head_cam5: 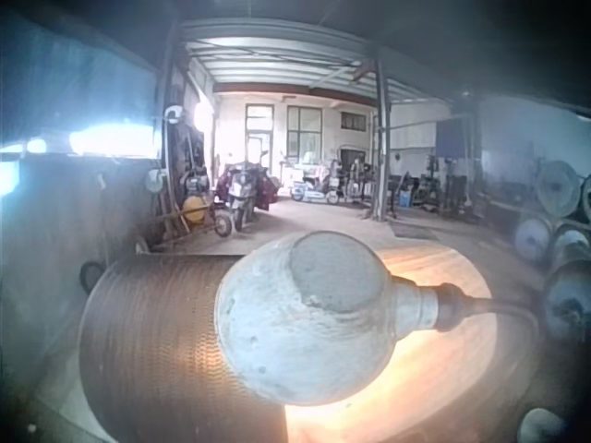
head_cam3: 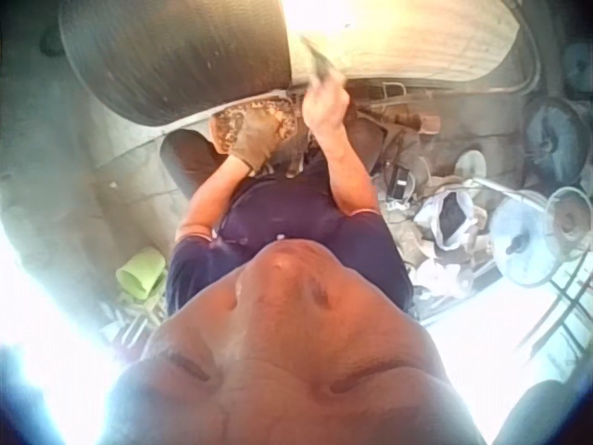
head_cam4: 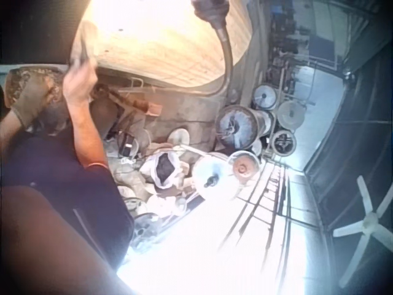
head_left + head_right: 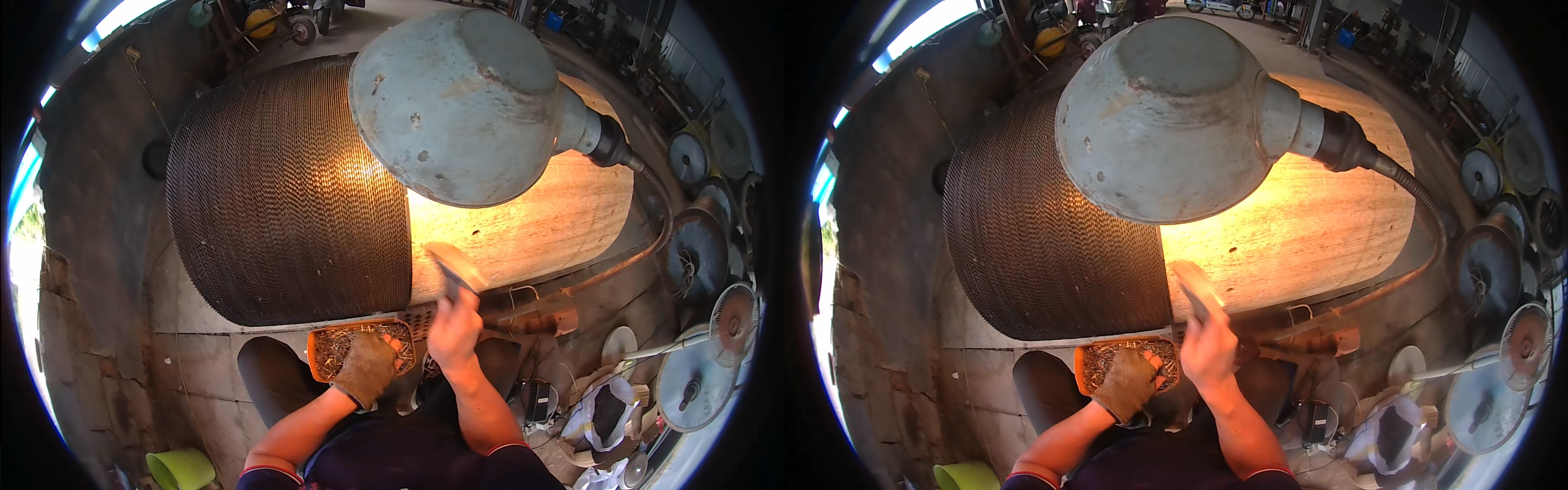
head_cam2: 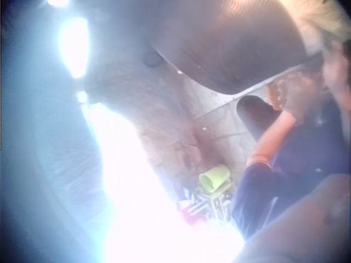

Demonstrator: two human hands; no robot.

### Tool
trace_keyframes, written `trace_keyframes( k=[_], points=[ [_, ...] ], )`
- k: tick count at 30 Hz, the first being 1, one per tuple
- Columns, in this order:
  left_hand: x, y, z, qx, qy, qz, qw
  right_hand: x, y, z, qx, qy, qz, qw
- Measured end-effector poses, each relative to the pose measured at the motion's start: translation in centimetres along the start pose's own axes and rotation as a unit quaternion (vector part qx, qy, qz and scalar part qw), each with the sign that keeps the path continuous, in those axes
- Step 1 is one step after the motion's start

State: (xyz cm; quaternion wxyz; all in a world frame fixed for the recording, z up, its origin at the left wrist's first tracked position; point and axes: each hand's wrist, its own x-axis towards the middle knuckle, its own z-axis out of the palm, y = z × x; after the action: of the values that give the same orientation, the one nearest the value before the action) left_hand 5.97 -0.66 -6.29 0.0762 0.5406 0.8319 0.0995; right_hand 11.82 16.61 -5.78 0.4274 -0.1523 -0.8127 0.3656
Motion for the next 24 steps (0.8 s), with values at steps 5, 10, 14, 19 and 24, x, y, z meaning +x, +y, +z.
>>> trace_keyframes(
  k=[5,10,14,19,24],
  points=[
    [0.6,-0.1,0.7,0.129,-0.047,0.024,0.99,-1.3,-1.3,-0.5,0.082,0.039,0.013,0.996],
    [0.3,0.0,2.7,0.179,-0.015,0.009,0.984,0.2,0.6,0.6,-0.089,-0.057,0.037,0.994],
    [0.3,-0.4,2.3,0.161,-0.012,0.023,0.987,-1.2,-1.9,-0.7,0.11,0.04,0.059,0.991],
    [0.5,0.1,0.6,0.161,-0.07,0.023,0.984,-0.2,0.6,0.6,-0.123,-0.023,0.004,0.992],
    [0.4,0.3,0.5,0.203,-0.106,0.019,0.973,-0.5,-3.1,-1.0,0.199,0.08,-0.024,0.976]
  ],
)
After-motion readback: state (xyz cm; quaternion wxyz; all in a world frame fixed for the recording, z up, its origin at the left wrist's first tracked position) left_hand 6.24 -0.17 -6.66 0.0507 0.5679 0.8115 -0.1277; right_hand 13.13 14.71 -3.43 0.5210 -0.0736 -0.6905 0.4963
